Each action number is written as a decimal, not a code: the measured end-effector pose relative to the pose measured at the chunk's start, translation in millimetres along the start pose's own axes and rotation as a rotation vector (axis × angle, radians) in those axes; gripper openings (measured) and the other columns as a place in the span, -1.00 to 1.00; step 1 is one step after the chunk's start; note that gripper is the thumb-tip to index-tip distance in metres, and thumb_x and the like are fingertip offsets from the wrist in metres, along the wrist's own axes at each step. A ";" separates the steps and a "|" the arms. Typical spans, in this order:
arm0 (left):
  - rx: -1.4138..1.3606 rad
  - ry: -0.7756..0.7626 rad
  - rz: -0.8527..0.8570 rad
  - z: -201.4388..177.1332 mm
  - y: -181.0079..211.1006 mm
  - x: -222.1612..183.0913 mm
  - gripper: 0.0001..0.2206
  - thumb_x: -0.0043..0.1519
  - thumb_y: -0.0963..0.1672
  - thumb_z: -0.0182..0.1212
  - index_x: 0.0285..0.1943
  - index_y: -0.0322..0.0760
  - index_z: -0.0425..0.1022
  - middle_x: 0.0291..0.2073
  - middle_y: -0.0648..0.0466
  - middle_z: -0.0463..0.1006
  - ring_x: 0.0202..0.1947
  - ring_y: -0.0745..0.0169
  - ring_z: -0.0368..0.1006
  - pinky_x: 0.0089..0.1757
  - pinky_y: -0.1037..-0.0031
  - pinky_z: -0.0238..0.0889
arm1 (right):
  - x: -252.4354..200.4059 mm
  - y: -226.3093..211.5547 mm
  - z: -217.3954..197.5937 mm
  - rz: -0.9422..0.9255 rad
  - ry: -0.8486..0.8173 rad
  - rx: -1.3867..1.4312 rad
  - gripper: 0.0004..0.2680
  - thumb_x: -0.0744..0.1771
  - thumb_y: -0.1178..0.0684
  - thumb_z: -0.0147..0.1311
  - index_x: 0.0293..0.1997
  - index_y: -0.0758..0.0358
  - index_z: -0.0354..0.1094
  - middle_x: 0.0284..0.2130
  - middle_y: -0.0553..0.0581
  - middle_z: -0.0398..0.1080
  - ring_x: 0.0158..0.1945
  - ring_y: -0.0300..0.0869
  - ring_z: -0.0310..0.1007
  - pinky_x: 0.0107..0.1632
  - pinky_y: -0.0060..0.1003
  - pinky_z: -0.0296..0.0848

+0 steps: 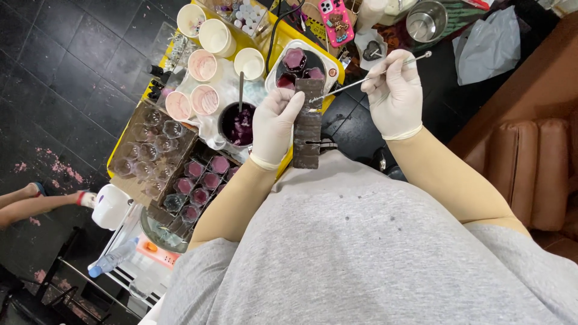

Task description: Prepare and pour melted purple wax into small molds at a production workbench.

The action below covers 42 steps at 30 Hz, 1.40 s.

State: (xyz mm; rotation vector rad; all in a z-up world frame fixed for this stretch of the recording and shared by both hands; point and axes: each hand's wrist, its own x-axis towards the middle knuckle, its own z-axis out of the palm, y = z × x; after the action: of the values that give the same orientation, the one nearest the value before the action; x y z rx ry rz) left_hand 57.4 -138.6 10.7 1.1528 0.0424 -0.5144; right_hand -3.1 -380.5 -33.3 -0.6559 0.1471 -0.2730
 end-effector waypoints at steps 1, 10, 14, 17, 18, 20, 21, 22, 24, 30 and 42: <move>0.000 0.002 -0.002 -0.5 2.7 -0.4 -0.91 0.36 -0.21 0.24 -0.10 -0.41 0.48 -0.28 0.10 0.58 -0.28 0.50 0.45 -0.19 0.63 0.32 | -1.6 1.8 0.1 0.002 0.001 0.001 -0.90 0.53 0.03 -0.11 0.08 0.19 0.24 -0.25 0.18 0.46 -0.24 -0.14 0.51 -0.08 -0.35 0.53; 0.011 -0.003 -0.029 -9.9 -9.1 5.8 -0.91 0.34 -0.20 0.26 -0.13 -0.40 0.47 -0.30 0.10 0.59 -0.31 0.50 0.45 -0.22 0.64 0.31 | -6.0 -3.7 6.8 0.050 0.067 0.103 -0.90 0.52 0.05 -0.12 0.07 0.20 0.23 -0.20 0.18 0.45 -0.22 -0.12 0.51 -0.04 -0.30 0.54; 0.027 0.010 -0.060 -4.8 -6.3 7.4 -0.92 0.31 -0.21 0.29 -0.16 -0.40 0.51 -0.29 0.11 0.60 -0.30 0.50 0.47 -0.20 0.63 0.33 | -7.2 -3.4 5.3 0.014 0.013 0.044 -0.90 0.53 0.04 -0.12 0.08 0.20 0.24 -0.23 0.20 0.47 -0.23 -0.11 0.52 -0.06 -0.32 0.54; 0.011 0.009 -0.112 -1.8 2.1 8.2 -0.90 0.31 -0.19 0.29 -0.17 -0.39 0.51 -0.31 0.10 0.60 -0.34 0.47 0.47 -0.25 0.59 0.33 | -7.3 -2.3 4.1 0.021 -0.017 0.013 -0.90 0.53 0.04 -0.13 0.07 0.21 0.23 -0.24 0.21 0.47 -0.23 -0.11 0.53 -0.07 -0.31 0.54; 0.000 -0.005 -0.150 -1.4 5.7 7.8 -0.89 0.31 -0.18 0.28 -0.18 -0.38 0.51 -0.32 0.09 0.59 -0.36 0.46 0.47 -0.28 0.58 0.33 | -7.7 -1.7 3.7 0.032 -0.029 0.007 -0.90 0.53 0.04 -0.13 0.07 0.22 0.23 -0.25 0.22 0.47 -0.23 -0.11 0.53 -0.07 -0.30 0.55; -0.003 -0.003 -0.178 2.8 12.1 7.0 -0.89 0.30 -0.17 0.28 -0.18 -0.37 0.50 -0.32 0.09 0.60 -0.38 0.44 0.50 -0.28 0.57 0.36 | -6.5 -1.9 7.6 0.036 -0.041 -0.001 -0.90 0.53 0.05 -0.12 0.07 0.22 0.23 -0.25 0.21 0.47 -0.23 -0.11 0.53 -0.07 -0.30 0.55; -0.007 -0.004 -0.209 5.1 14.4 6.0 -0.88 0.29 -0.16 0.28 -0.18 -0.36 0.50 -0.33 0.08 0.61 -0.39 0.42 0.52 -0.28 0.56 0.39 | -7.4 -2.1 8.9 0.038 -0.049 -0.010 -0.90 0.53 0.05 -0.12 0.06 0.23 0.23 -0.25 0.21 0.47 -0.23 -0.11 0.53 -0.06 -0.29 0.55; -0.007 -0.003 -0.212 5.9 14.2 4.4 -0.88 0.29 -0.16 0.28 -0.18 -0.36 0.50 -0.33 0.08 0.61 -0.39 0.42 0.52 -0.28 0.56 0.39 | -8.2 -0.5 7.9 0.040 -0.047 -0.010 -0.90 0.53 0.05 -0.12 0.06 0.23 0.23 -0.25 0.21 0.47 -0.23 -0.11 0.53 -0.06 -0.29 0.55; -0.010 -0.005 -0.236 8.3 15.8 4.5 -0.89 0.30 -0.16 0.27 -0.18 -0.34 0.48 -0.34 0.09 0.60 -0.43 0.44 0.50 -0.33 0.56 0.37 | -6.1 1.6 6.8 0.030 -0.066 -0.046 -0.90 0.52 0.06 -0.10 0.05 0.23 0.24 -0.26 0.21 0.46 -0.24 -0.10 0.52 -0.07 -0.28 0.55; 0.057 0.002 -0.166 -11.7 -11.5 11.6 -0.86 0.39 -0.15 0.29 -0.13 -0.33 0.44 -0.39 0.13 0.48 -0.51 0.54 0.27 -0.46 0.64 0.09 | -13.2 9.7 -3.4 0.036 -0.098 -0.084 -0.91 0.51 0.07 -0.07 0.05 0.24 0.25 -0.30 0.21 0.45 -0.25 -0.11 0.52 -0.11 -0.29 0.54; 0.089 0.004 -0.125 -4.8 -6.4 9.3 -0.88 0.35 -0.14 0.22 -0.16 -0.29 0.41 -0.43 0.20 0.49 -0.50 0.58 0.27 -0.44 0.65 0.13 | -13.7 19.7 5.6 0.002 -0.159 -0.127 -0.90 0.50 0.05 -0.05 0.02 0.24 0.24 -0.29 0.21 0.45 -0.22 -0.09 0.52 -0.07 -0.23 0.55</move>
State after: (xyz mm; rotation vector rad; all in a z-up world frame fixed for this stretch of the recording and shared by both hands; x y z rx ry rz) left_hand 64.2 -139.7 0.5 1.2438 0.0960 -0.6303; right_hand -10.9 -358.3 -40.4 -0.8002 0.0124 -0.2099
